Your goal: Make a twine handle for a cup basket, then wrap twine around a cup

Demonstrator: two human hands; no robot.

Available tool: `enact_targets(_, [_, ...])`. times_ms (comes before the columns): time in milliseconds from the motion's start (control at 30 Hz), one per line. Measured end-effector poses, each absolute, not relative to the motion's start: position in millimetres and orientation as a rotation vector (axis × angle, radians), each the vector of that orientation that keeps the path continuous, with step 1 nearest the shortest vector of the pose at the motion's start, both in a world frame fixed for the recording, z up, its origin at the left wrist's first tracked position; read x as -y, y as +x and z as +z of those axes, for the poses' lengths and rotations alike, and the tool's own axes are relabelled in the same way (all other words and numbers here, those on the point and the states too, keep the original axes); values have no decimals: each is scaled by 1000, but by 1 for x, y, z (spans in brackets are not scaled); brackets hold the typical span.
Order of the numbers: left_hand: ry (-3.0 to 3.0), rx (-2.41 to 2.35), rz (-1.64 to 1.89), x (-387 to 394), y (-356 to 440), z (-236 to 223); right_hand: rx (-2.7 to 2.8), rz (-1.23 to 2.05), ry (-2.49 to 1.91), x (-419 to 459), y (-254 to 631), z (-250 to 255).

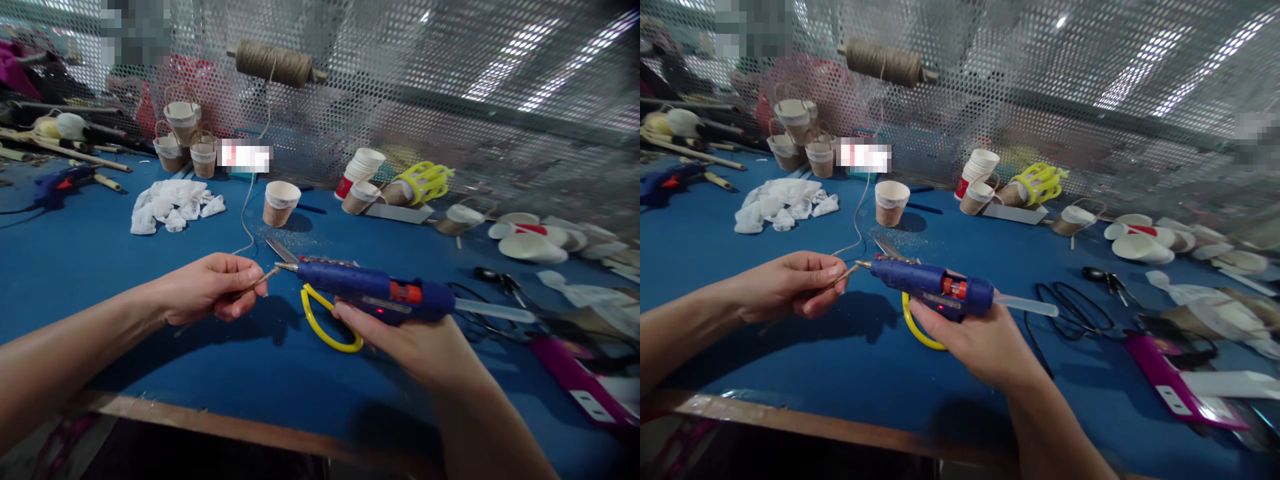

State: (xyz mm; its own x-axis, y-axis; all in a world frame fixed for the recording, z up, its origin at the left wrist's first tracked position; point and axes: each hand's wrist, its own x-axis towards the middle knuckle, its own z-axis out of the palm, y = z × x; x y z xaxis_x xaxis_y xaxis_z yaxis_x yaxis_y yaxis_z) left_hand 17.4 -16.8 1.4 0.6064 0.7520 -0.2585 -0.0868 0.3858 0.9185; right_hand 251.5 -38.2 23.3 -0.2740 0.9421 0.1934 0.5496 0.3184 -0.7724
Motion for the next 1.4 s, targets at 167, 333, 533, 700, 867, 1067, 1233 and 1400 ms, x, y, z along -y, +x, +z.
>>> enact_targets(167, [1027,-740,615,16,17,0,1876,766,-1340,39,253,21])
enact_targets(333, [1012,-731,595,17,17,-1,1891,774,-1337,40,250,22])
enact_targets(533, [1033,-734,586,16,16,-1,1955,741,-1310,38,253,23])
enact_targets(700, [1062,-768,591,16,17,0,2004,749,-1315,36,255,24])
enact_targets(867, [1069,-759,582,16,17,1,1965,748,-1340,38,255,24])
enact_targets(1067, [1107,-799,594,16,18,1,2025,779,-1370,34,259,24])
enact_targets(1233, [1229,-877,645,16,19,2,1987,771,-1373,36,257,26])
enact_targets(1400, [1328,-974,651,17,21,5,1959,790,-1407,39,253,28])
